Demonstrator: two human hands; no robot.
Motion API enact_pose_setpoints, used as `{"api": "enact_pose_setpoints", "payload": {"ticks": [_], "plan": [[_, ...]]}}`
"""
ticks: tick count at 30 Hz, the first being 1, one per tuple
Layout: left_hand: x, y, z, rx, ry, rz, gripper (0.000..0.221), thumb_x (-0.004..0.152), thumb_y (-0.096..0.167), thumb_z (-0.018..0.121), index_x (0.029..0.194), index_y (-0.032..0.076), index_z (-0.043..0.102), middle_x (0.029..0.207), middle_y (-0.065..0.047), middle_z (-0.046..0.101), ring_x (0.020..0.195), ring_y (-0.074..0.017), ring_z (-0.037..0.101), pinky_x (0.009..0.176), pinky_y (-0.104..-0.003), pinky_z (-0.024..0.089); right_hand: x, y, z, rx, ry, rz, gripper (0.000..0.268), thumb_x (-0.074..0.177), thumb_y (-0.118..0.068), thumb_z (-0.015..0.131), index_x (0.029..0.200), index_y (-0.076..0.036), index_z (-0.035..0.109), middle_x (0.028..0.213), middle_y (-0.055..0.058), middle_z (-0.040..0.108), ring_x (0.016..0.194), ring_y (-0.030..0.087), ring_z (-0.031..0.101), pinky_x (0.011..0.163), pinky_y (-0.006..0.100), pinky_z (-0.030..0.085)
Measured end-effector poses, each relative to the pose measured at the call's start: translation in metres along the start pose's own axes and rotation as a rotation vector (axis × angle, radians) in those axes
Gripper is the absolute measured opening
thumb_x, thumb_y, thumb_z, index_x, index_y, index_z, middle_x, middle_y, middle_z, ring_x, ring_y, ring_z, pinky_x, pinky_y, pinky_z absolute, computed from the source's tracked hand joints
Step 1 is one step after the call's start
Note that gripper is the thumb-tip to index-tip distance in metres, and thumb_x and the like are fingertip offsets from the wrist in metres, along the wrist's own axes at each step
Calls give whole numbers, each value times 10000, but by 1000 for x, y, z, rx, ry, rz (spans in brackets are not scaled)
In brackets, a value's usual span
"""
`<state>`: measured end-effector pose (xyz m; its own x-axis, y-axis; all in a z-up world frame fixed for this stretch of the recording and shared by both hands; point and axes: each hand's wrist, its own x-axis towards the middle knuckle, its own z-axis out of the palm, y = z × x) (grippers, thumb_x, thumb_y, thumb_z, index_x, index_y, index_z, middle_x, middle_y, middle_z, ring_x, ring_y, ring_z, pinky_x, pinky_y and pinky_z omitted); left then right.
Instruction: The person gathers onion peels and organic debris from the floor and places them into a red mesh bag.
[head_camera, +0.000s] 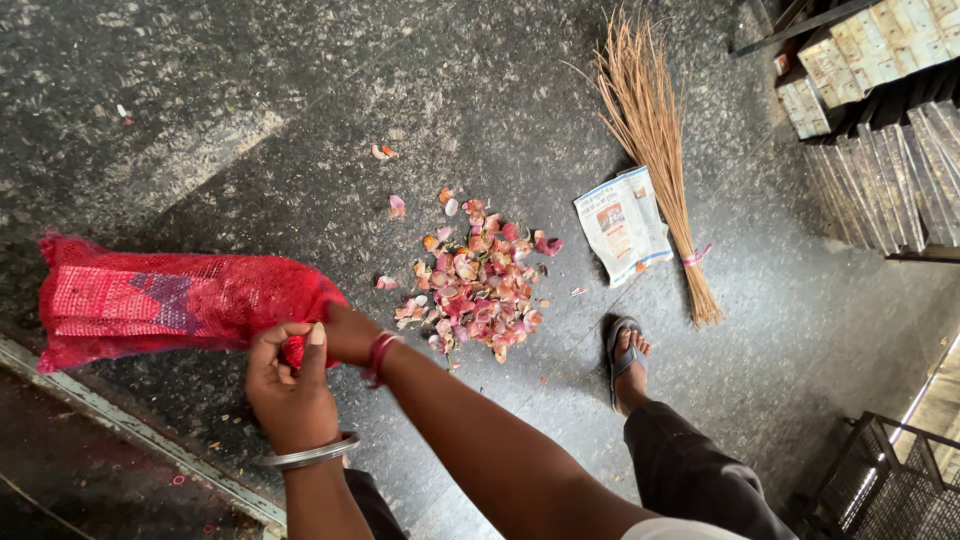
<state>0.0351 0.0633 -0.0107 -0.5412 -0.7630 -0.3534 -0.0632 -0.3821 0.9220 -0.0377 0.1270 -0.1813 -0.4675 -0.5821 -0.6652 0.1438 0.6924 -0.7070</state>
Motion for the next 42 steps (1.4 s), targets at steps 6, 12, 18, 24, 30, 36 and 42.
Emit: {"api": "enact_pose_setpoints", "payload": {"ticks": [6,12,18,24,30,36,42], "plan": [[4,4,-11,63,34,25,128,993,73,736,1061,45,631,1059,-1,638,1019,-91,577,971,-253,466,29,18,47,-239,-87,-208,307,765,-304,698,843,-8,723,832,246,725,803,369,734,683,452,560],[3,7,-9,-6,23,-3,136,982,67,745,1061,43,638,1055,-6,638,1004,-93,577,953,-253,469,37,28,44,-378,-223,-159,286,834,-296,701,862,-12,714,867,236,723,818,335,721,712,432,551],[2,-15,-2,95,19,57,137,953,27,767,1024,38,649,1050,-12,637,1008,-110,592,968,-264,485,55,65,53,-295,-215,-98,291,926,-277,632,1105,-49,615,1092,168,674,1005,290,677,849,399,542],[-4,-28,22,-99,33,-87,155,961,8,766,1055,38,647,950,11,573,884,-77,509,825,-240,432,55,63,6,69,-290,-57,374,1019,-259,563,1347,-86,516,1317,101,626,1192,244,633,987,365,532],[-4,-30,41,-9,23,-65,162,970,-7,723,1086,47,625,1021,6,598,915,-69,526,861,-231,460,-58,136,-122,626,-288,-191,426,1040,-116,483,1462,-67,523,1385,132,658,1236,229,673,1073,364,537],[-17,-55,52,37,-2,-104,153,988,2,746,1076,40,627,1010,9,578,942,-71,533,892,-243,482,-78,262,-193,-226,745,531,1151,706,-546,934,1570,-123,302,1578,309,300,1401,496,355,1130,563,363],[-19,-66,58,137,-5,-167,163,962,17,743,1060,48,616,1008,6,601,924,-65,557,858,-227,483,-17,204,-125,-159,453,782,1342,645,-697,890,1618,-307,52,1647,330,4,1502,550,9,1183,638,217]]}}
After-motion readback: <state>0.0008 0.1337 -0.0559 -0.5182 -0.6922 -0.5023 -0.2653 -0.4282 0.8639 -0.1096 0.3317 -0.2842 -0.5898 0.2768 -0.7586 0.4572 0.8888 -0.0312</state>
